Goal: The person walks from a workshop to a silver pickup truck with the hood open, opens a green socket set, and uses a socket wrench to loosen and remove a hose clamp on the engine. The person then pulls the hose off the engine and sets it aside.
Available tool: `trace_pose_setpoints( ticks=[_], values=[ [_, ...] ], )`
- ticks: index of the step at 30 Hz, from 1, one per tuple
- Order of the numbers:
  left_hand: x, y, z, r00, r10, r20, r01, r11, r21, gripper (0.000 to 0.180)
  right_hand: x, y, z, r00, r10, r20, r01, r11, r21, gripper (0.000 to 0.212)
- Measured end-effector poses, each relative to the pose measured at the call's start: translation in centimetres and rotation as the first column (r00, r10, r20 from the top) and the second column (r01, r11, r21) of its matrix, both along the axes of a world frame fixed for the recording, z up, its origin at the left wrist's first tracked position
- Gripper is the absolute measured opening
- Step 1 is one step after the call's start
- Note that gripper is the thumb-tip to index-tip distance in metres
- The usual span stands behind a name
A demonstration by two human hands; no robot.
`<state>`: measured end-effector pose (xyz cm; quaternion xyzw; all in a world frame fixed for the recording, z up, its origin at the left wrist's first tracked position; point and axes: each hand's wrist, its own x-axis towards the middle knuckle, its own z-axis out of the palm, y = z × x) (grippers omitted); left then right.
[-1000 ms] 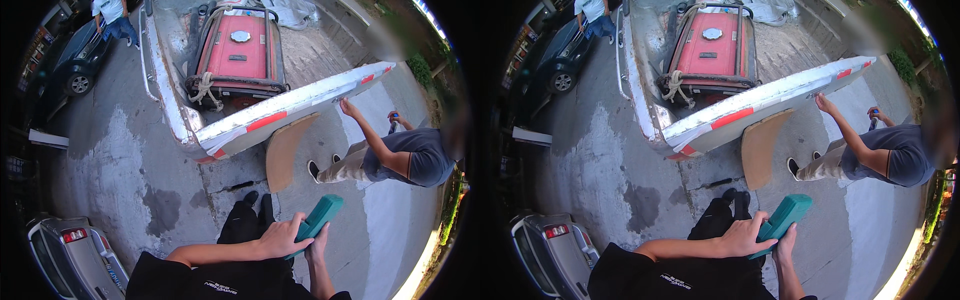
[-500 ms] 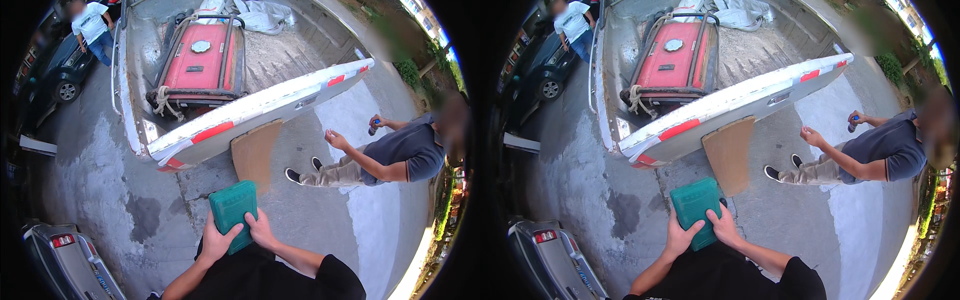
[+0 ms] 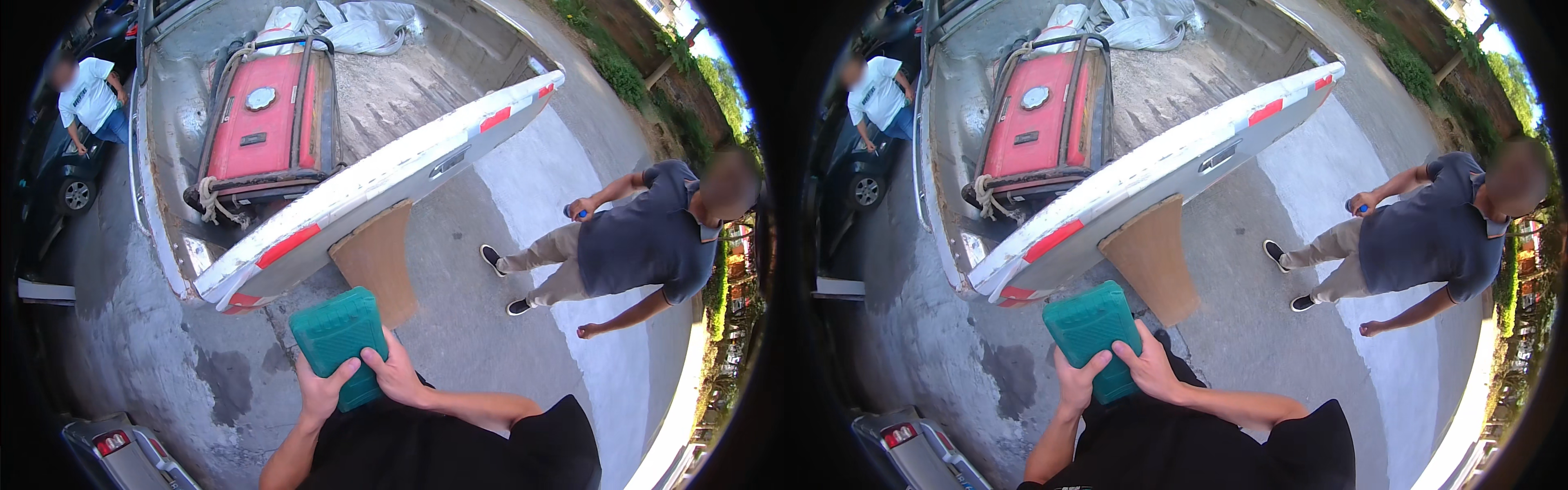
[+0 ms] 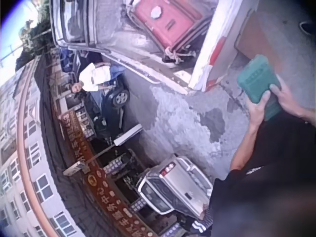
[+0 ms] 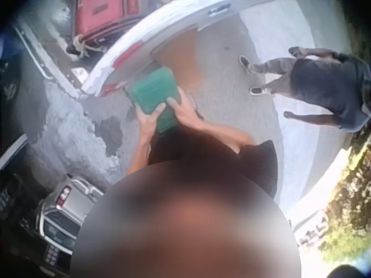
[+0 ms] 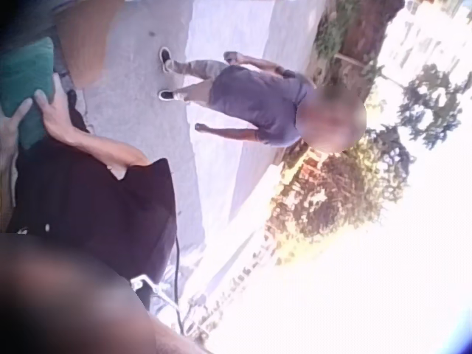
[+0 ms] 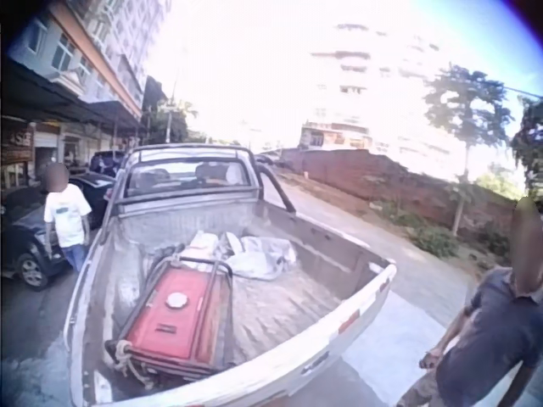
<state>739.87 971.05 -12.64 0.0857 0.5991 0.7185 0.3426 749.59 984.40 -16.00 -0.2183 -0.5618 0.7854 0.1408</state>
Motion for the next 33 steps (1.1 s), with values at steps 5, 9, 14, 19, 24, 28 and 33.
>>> trace_pose_setpoints(
  ticks=[5,9,14,19,24,28,33],
  values=[
    [-5.6,-0.1,-1.3,0.989,0.053,0.136,-0.072,0.988,0.136,0.063,-3.4,2.7,1.0,0.984,0.177,0.012,-0.177,0.97,0.166,0.043],
    [-11.2,-1.4,-4.6,0.954,0.047,0.296,-0.136,0.948,0.289,0.07,-9.1,7.2,2.0,0.98,0.165,-0.114,-0.127,0.951,0.283,0.043],
    [-20.1,-1.9,-5.8,0.894,-0.152,0.421,-0.08,0.871,0.485,0.075,-17.8,12.3,4.3,0.987,-0.141,-0.08,0.161,0.818,0.552,0.048],
    [-27.0,1.4,-3.2,0.767,-0.547,0.335,0.044,0.566,0.823,0.059,-23.9,14.7,5.5,0.974,-0.209,-0.091,0.198,0.579,0.791,0.029],
    [-28.2,2.5,-5.8,0.681,-0.622,0.386,-0.066,0.473,0.879,0.038,-28.2,15.5,3.4,0.989,-0.143,0.029,0.04,0.46,0.887,0.016],
    [-28.6,3.0,-7.4,0.672,-0.657,0.343,-0.104,0.374,0.922,0.036,-30.0,16.1,1.0,0.986,-0.124,0.108,-0.069,0.286,0.956,0.012],
    [-30.3,3.7,-7.2,0.636,-0.722,0.273,-0.032,0.329,0.944,0.037,-30.5,16.6,0.2,0.993,-0.1,0.061,-0.04,0.201,0.979,0.012]
  ],
)
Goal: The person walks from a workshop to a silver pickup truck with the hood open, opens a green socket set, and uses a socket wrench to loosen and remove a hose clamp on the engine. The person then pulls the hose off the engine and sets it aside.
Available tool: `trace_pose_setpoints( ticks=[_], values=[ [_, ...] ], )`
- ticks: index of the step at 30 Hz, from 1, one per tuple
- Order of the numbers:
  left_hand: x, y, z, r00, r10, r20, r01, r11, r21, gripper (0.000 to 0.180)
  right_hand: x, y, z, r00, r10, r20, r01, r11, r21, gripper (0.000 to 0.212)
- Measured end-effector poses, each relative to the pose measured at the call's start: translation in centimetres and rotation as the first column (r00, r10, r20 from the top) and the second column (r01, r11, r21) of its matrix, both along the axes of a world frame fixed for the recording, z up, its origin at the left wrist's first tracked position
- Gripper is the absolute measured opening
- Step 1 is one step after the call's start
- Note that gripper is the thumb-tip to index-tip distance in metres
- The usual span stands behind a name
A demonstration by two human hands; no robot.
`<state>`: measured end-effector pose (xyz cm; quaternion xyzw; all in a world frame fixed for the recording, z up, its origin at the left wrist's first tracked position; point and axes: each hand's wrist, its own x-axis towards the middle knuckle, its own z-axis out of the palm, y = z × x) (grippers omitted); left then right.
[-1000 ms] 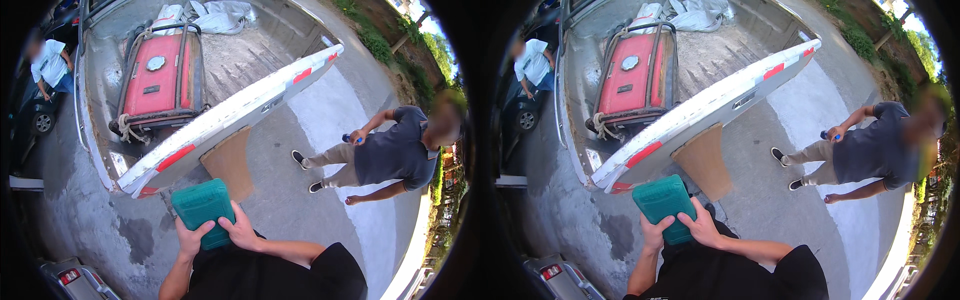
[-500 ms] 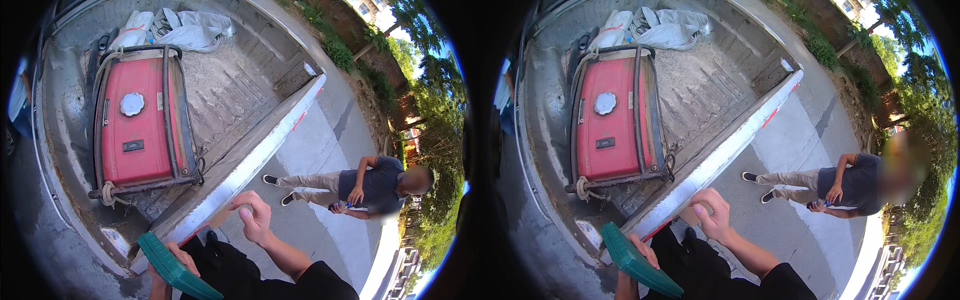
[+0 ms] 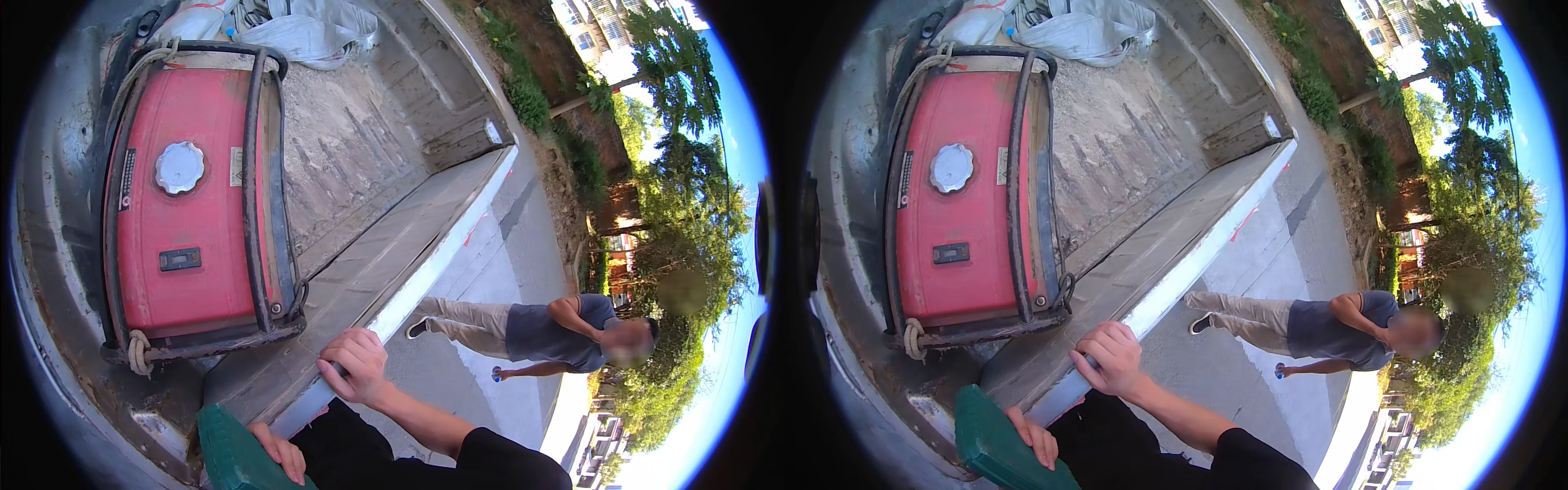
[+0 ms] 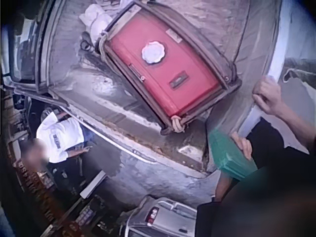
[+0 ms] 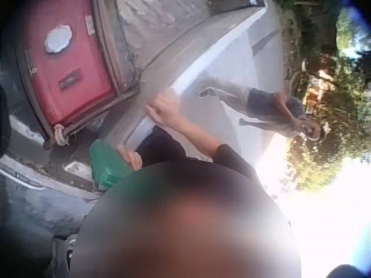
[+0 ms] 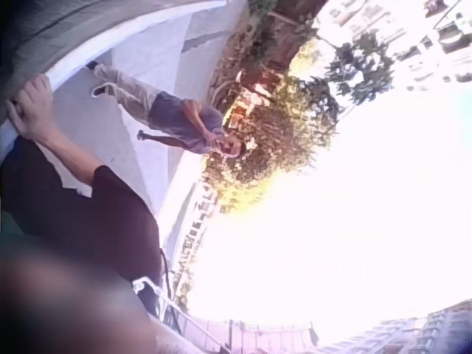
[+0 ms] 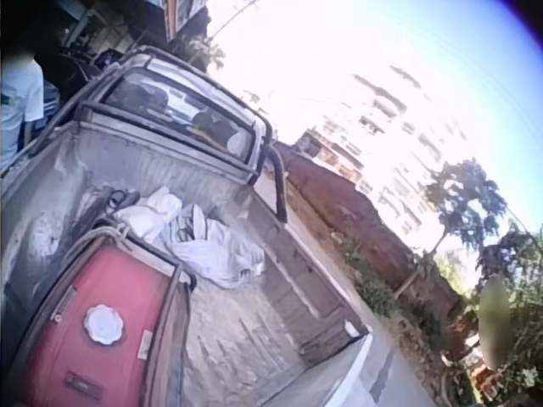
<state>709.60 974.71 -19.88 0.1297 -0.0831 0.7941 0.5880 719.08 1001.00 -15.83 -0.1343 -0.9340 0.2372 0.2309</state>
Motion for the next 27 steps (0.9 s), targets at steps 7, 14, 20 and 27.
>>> trace_pose_setpoints(
  ticks=[7,14,20,27],
  values=[
    [1.2,3.0,-5.8,0.997,-0.07,0.013,0.055,0.872,0.486,0.055,0.2,0.7,-0.1,0.998,0.05,0.03,-0.05,0.998,-0.024,0.018],
    [-1.0,3.6,-4.0,0.997,-0.081,0.014,0.068,0.91,0.41,0.038,-0.1,1.3,-0.1,0.995,0.09,0.053,-0.086,0.994,-0.064,0.02],
    [-1.7,4.1,-2.8,0.995,-0.051,0.083,0.016,0.926,0.377,0.037,-0.4,1.8,0.3,0.985,0.138,0.104,-0.129,0.988,-0.084,0.021],
    [-2.1,3.5,-1.7,0.988,-0.093,0.121,0.054,0.955,0.293,0.035,-0.4,1.9,0.3,0.976,0.164,0.14,-0.151,0.984,-0.094,0.019]
  ],
)
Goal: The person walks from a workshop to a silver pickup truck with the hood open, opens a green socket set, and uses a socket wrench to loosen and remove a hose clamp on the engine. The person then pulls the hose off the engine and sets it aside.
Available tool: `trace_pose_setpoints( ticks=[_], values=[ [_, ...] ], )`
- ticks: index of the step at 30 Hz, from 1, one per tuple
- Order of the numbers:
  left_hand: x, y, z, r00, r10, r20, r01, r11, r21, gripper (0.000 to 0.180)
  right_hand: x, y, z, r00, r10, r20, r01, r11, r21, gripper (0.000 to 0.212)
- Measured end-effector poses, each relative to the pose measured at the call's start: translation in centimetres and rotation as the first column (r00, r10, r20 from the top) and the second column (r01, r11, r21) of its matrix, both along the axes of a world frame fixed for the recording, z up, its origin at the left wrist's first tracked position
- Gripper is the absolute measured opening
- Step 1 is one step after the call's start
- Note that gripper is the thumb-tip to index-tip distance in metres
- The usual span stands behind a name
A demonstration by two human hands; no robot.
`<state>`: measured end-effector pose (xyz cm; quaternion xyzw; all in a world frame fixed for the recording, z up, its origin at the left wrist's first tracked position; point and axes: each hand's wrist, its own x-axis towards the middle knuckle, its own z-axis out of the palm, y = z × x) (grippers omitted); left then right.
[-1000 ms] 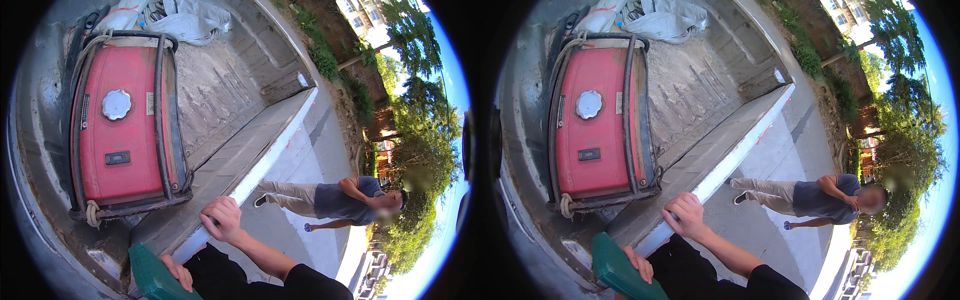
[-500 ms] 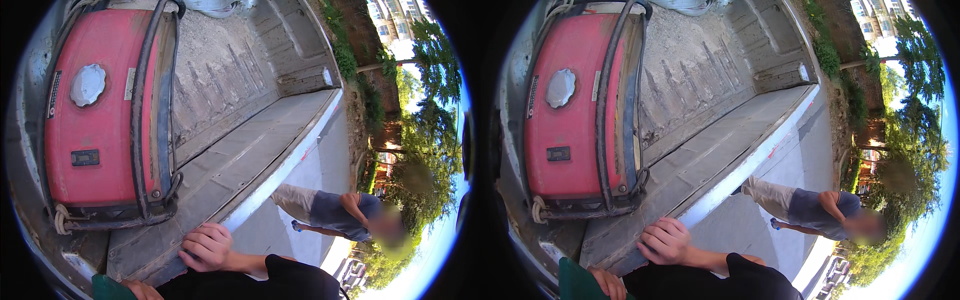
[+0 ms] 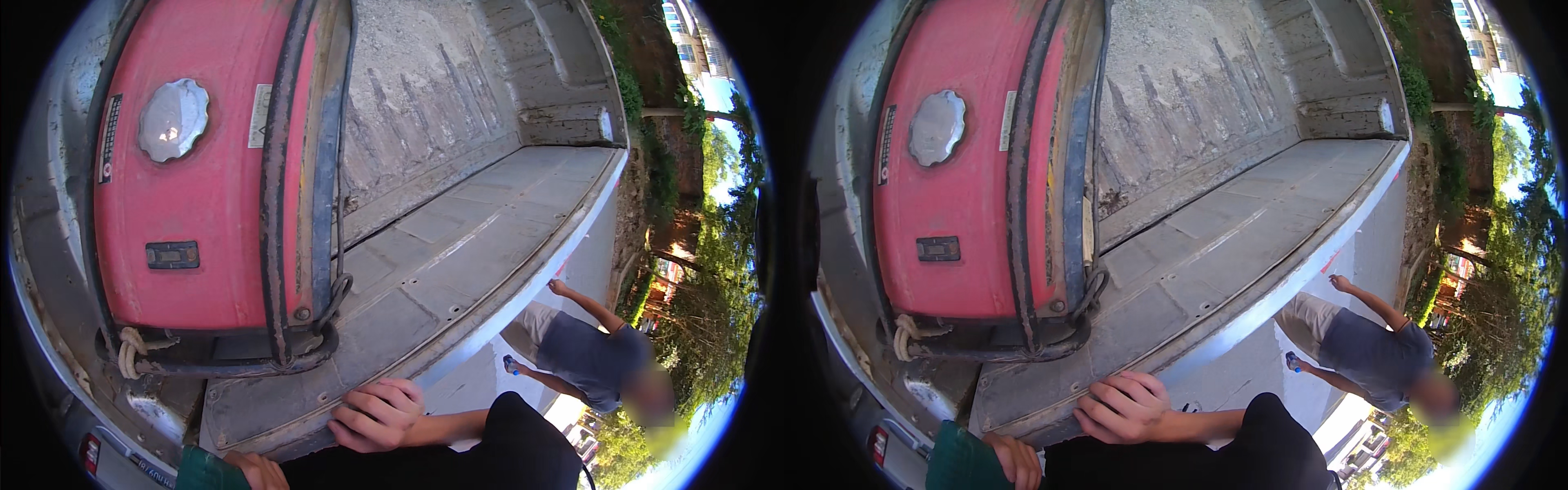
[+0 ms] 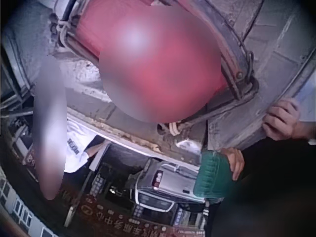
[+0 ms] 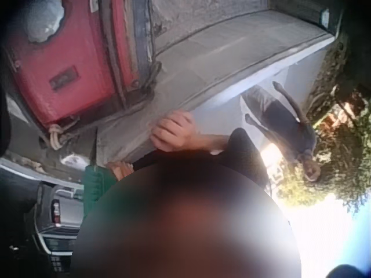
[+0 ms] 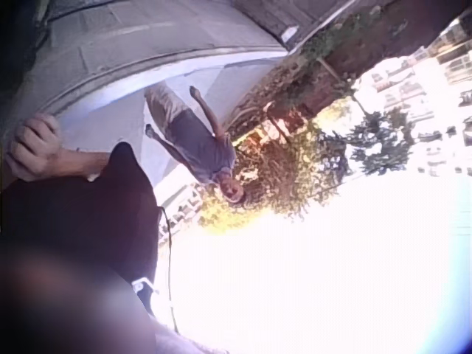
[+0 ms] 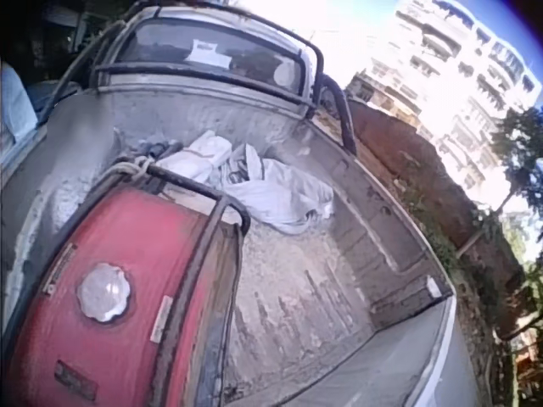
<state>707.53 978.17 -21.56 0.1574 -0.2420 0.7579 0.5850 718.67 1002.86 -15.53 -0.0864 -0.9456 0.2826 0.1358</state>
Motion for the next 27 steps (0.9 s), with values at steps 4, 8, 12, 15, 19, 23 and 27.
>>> trace_pose_setpoints(
  ticks=[4,8,12,15,19,23,27],
  values=[
    [0.6,-2.1,3.6,0.998,0.063,-0.03,-0.07,0.92,-0.385,0.045,0.1,0.1,0.1,0.998,0.062,0.019,-0.063,0.994,0.086,0.019],
    [2.1,-3.3,6.4,0.981,0.195,0.019,-0.12,0.671,-0.732,0.047,1.0,0.5,0.1,0.975,0.204,0.086,-0.208,0.977,0.041,0.017],
    [2.0,-3.4,5.2,0.994,0.109,-0.026,-0.105,0.827,-0.553,0.047,1.7,0.9,-0.2,0.961,0.264,0.079,-0.267,0.963,0.024,0.019],
    [3.6,-3.9,5.6,0.976,0.188,-0.115,-0.22,0.855,-0.47,0.049,2.0,1.0,-0.2,0.96,0.27,0.077,-0.272,0.962,0.012,0.019],
    [6.6,-6.0,6.6,0.959,0.263,-0.109,-0.284,0.854,-0.436,0.049,2.0,0.6,-0.2,0.967,0.242,0.077,-0.245,0.969,0.031,0.018],
    [8.8,-8.2,6.5,0.93,0.35,-0.113,-0.365,0.842,-0.397,0.041,1.6,0.0,-0.3,0.976,0.207,0.06,-0.211,0.976,0.059,0.017],
    [10.5,-9.5,6.4,0.915,0.393,-0.095,-0.396,0.825,-0.404,0.035,1.0,-0.7,-0.4,0.983,0.176,0.044,-0.18,0.979,0.095,0.016]
  ],
)
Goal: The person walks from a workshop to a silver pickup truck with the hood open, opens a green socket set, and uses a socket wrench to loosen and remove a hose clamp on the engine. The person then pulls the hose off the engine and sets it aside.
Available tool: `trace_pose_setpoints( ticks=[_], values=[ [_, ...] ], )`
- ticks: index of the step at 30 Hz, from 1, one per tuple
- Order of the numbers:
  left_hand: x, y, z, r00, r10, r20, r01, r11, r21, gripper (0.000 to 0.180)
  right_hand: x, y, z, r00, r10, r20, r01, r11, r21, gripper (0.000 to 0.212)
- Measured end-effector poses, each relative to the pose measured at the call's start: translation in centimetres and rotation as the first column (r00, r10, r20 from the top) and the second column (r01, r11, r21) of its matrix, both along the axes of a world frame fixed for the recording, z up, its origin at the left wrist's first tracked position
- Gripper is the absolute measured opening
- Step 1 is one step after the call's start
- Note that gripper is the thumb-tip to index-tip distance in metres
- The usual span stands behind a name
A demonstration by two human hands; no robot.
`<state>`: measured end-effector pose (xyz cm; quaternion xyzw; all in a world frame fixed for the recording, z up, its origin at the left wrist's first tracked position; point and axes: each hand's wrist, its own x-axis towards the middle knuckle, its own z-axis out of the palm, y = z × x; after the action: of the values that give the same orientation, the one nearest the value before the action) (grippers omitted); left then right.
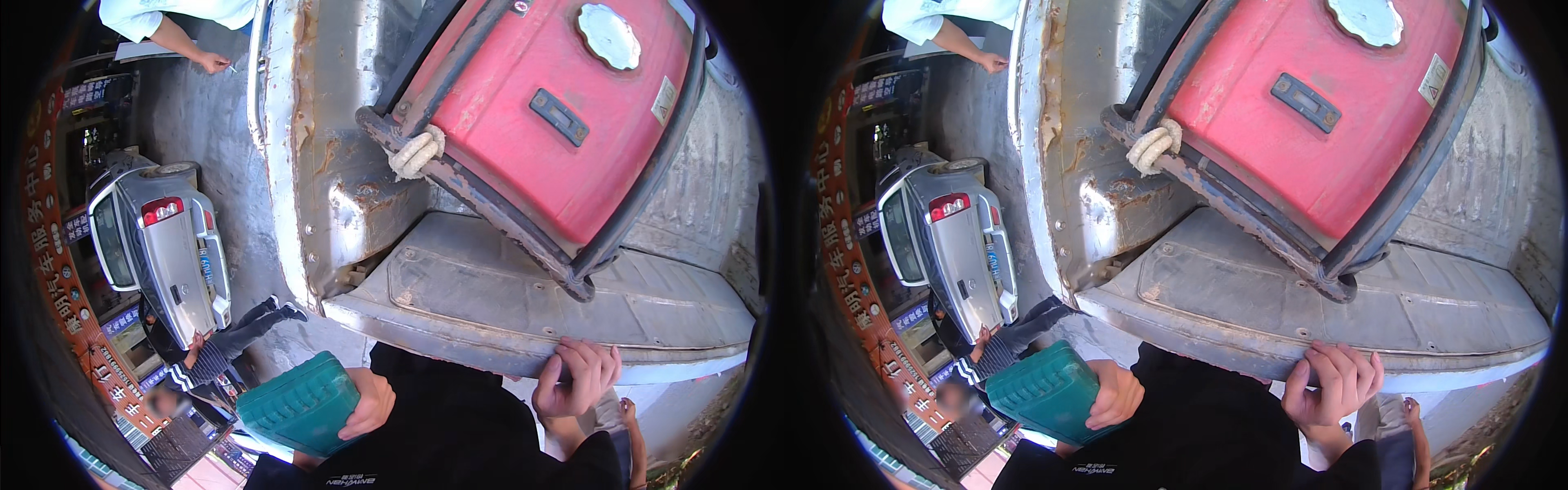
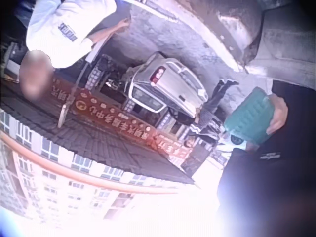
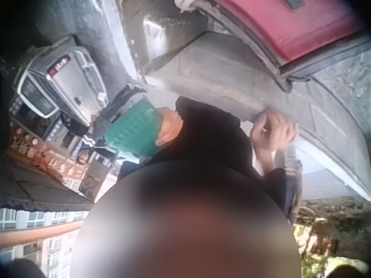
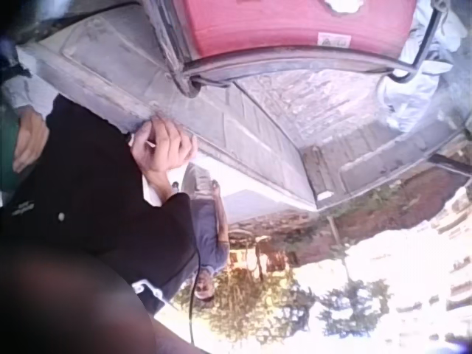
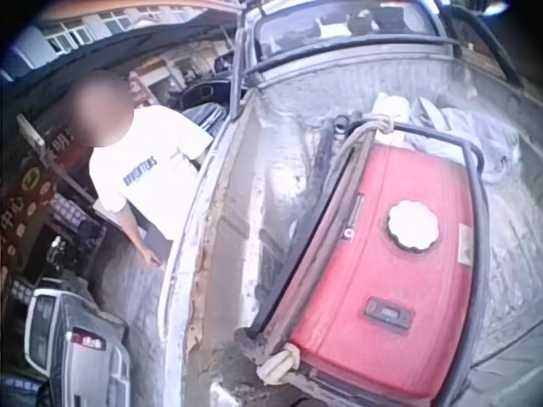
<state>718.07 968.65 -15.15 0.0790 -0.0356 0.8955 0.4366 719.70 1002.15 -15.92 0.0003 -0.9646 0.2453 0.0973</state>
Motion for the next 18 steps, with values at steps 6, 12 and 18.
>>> trace_pose_setpoints(
  ticks=[6,12,18],
  values=[
    [2.6,-0.9,0.5,0.999,-0.009,0.039,0.01,1.0,-0.03,0.04,0.0,-1.1,-0.3,0.996,-0.082,-0.031,0.082,0.997,-0.002,0.014],
    [5.1,-1.7,0.6,0.998,-0.016,0.067,0.019,0.999,-0.038,0.053,0.8,2.2,-1.4,0.898,-0.286,-0.334,0.121,0.891,-0.438,0.017],
    [5.6,-3.1,-1.9,0.992,-0.083,0.095,0.08,0.996,0.034,0.051,3.7,16.2,-2.6,0.166,-0.977,-0.132,0.422,0.192,-0.886,0.016]
  ],
)
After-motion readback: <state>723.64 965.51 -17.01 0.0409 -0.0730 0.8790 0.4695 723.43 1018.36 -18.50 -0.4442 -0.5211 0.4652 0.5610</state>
